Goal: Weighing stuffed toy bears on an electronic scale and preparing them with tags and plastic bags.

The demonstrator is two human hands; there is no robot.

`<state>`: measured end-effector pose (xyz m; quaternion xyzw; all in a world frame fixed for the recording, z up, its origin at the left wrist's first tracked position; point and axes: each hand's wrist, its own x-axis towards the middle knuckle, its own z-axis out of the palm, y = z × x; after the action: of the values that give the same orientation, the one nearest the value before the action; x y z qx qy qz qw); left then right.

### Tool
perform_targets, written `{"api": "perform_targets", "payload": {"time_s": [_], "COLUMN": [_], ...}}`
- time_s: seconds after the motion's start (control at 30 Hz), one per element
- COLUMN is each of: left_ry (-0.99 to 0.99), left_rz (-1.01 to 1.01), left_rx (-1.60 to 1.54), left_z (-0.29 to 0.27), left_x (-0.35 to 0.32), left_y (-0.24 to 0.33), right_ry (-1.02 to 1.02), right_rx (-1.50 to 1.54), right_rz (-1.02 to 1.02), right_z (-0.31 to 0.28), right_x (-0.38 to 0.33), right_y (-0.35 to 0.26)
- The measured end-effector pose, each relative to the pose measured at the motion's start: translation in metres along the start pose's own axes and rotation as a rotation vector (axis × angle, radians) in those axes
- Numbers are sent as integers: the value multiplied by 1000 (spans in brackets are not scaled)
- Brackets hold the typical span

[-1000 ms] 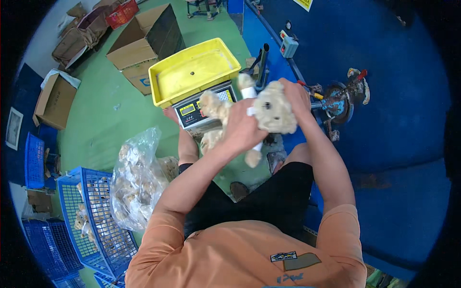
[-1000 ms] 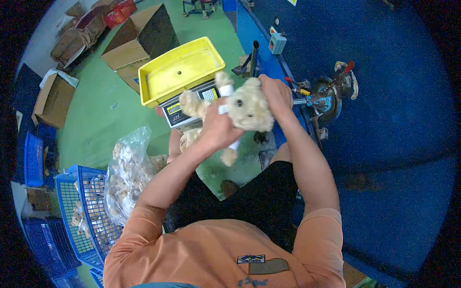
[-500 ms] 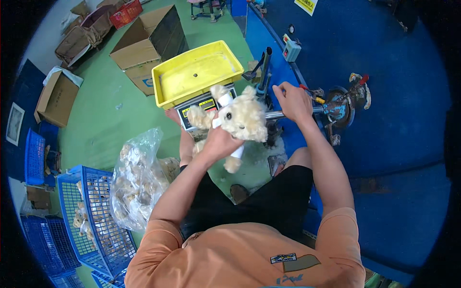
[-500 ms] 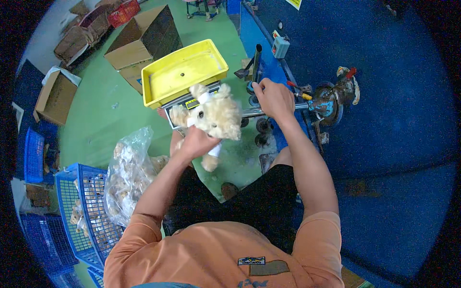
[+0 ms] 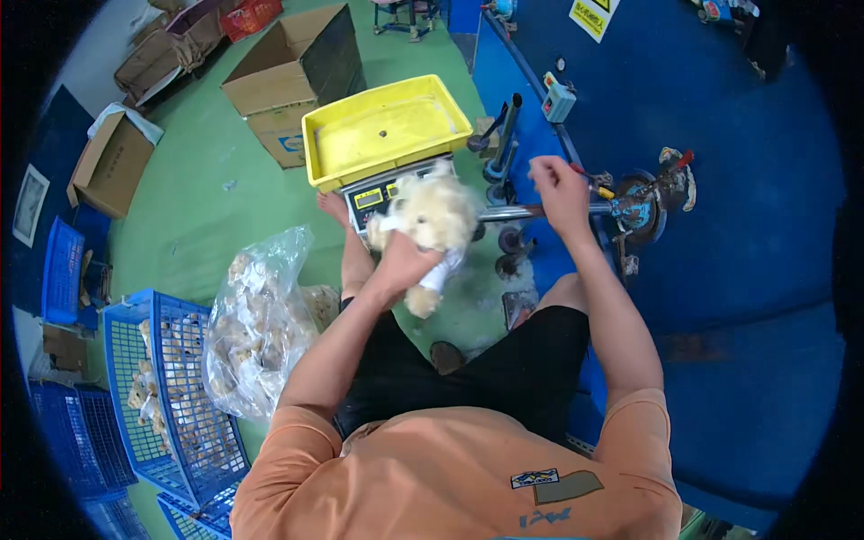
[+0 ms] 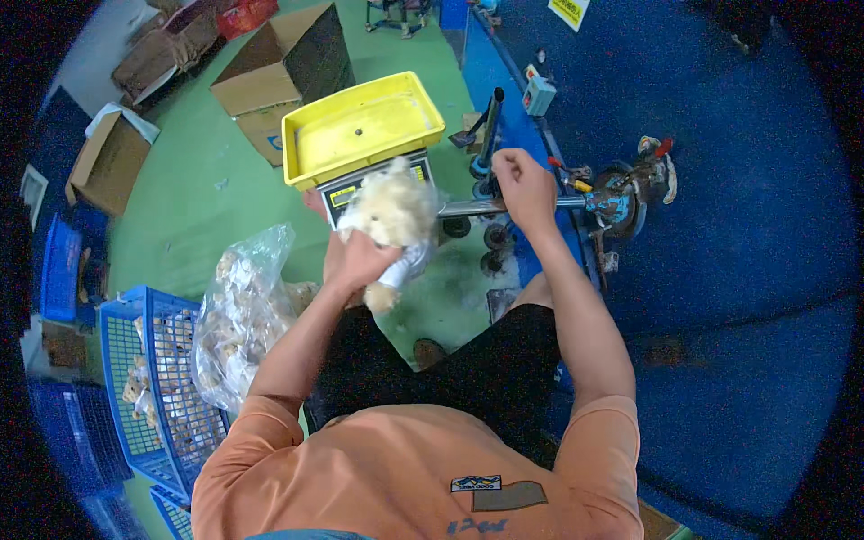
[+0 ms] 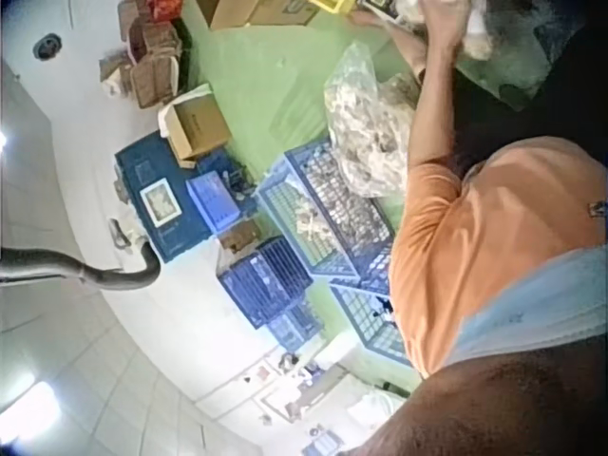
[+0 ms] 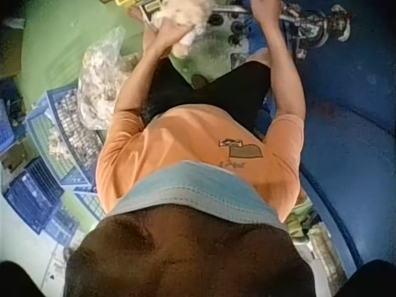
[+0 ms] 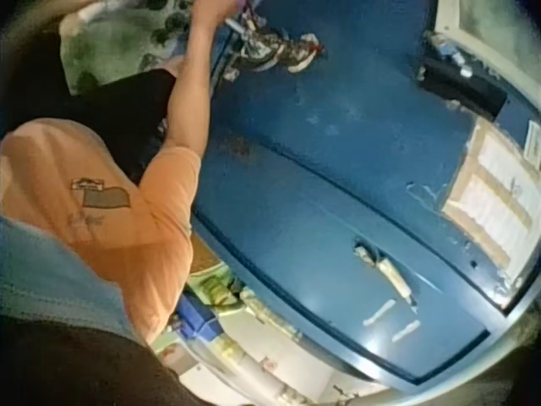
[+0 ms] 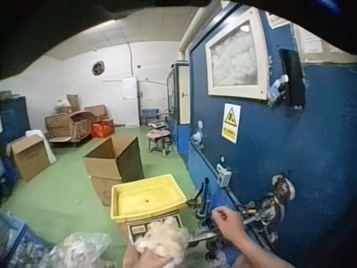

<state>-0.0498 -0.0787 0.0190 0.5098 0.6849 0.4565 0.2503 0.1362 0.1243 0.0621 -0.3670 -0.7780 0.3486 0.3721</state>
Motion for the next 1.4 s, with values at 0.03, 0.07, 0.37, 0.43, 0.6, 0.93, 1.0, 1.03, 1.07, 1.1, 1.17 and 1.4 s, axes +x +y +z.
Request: {"api": "perform_targets", "payload": {"time_s": [0.03,0.07,0.37,0.43,0.6,0.93,1.0,1.03,1.07,1.1,1.17,1.4], "left_ry": [117,137,379,388,449,765,1027,1117,1218,1320,1611,1152], "left_rz": [-70,-89,329,336,376,81,69,30,-117,-266,-297,-707], "left_rx": [-80,-76,361,322,206,417,668,798,778,753,1024,433], "left_z": [-4,-8,-33,-33,-37,-168,-236,-275,-309,-336,-353,-233], "left_x": [-11,-24,-79,-85,-110,-201,-256,-276,-284,-293,-323,-296], "left_y": [1,-5,-20,-37,-68,-65,-115,-124,-100,-74,-95,-278], "right_ry": [38,-51,-842,-930,-1138,-750,-699,-711,-721,-732,-799,-958], "right_rx": [248,374,851,905,1012,650,480,534,500,463,447,333], "right_rz": [4,81,342,409,571,293,442,433,489,542,565,679], "right_z": [6,15,71,76,86,123,125,127,132,138,149,168], "right_x": [-8,-26,-127,-136,-152,-126,-120,-121,-125,-129,-141,-180], "right_y": [-3,-28,-96,-98,-116,-138,-118,-95,-76,-62,-43,2]}}
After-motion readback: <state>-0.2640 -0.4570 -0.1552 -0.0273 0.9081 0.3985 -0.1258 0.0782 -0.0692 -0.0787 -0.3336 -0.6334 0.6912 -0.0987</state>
